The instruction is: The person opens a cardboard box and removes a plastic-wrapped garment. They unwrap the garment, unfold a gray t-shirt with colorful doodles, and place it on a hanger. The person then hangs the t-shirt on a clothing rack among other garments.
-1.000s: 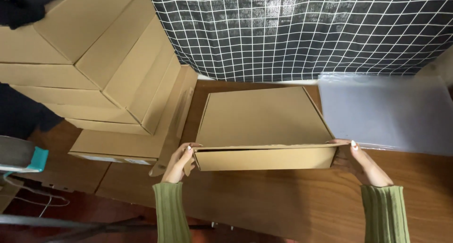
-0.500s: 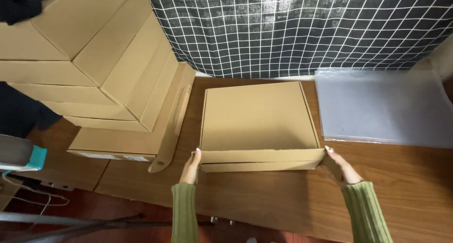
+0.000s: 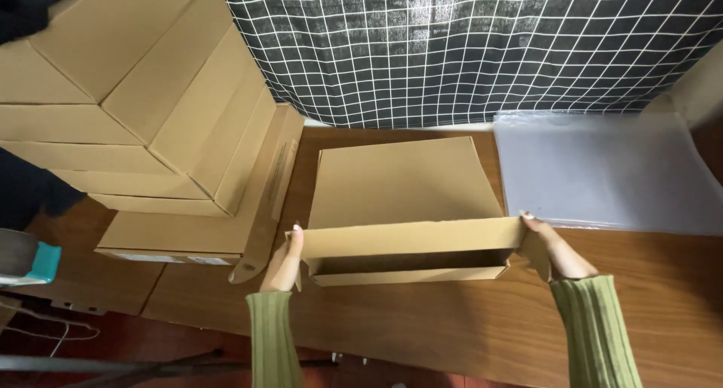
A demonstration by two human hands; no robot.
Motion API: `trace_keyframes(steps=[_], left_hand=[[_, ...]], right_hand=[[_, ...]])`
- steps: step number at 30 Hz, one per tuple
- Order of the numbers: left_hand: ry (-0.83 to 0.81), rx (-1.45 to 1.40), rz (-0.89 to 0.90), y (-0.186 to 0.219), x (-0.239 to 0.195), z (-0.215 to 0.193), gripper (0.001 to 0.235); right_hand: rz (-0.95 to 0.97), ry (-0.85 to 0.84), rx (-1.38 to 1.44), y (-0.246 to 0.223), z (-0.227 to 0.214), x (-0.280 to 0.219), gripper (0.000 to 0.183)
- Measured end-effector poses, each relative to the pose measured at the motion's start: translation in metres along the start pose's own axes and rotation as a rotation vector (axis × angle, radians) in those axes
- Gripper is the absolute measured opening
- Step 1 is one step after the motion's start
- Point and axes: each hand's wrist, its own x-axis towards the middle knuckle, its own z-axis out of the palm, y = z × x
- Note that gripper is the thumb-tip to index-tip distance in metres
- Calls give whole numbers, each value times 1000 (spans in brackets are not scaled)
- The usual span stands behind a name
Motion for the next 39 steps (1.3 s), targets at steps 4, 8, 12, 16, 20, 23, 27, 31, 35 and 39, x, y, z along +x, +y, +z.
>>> trace_keyframes(steps=[4, 8, 12, 16, 20, 23, 27, 31, 35, 39], left_hand=[[143, -17, -102, 11, -8, -4, 71], [259, -222, 521, 0, 4, -1, 61], [333, -338, 924, 5, 16, 1, 76], [123, -651, 1169, -10, 53, -2, 71], [142, -840, 1044, 13, 32, -1, 72], [133, -926, 1086, 22, 35, 0, 73], [157, -962, 1190, 25, 64, 4, 74], [189, -948, 1279, 49, 66, 12, 68], [252, -933, 1318, 41, 102, 21, 59], [335, -768, 1028, 45, 112, 35, 70]], right_hand=[[-201, -176, 119, 51, -62, 84, 30], [-432, -391, 216, 40, -63, 82, 77], [-613, -408, 144, 21, -47, 66, 96], [-704, -421, 211, 12, -35, 57, 97], [-712, -342, 337, 10, -31, 63, 94], [-822, -409, 428, 8, -26, 69, 80], [-859, -404, 566, 1, -12, 71, 68], [-844, -829, 1252, -4, 9, 82, 71], [-851, -914, 1546, 4, 19, 133, 68], [-1125, 4, 139, -6, 33, 156, 56]])
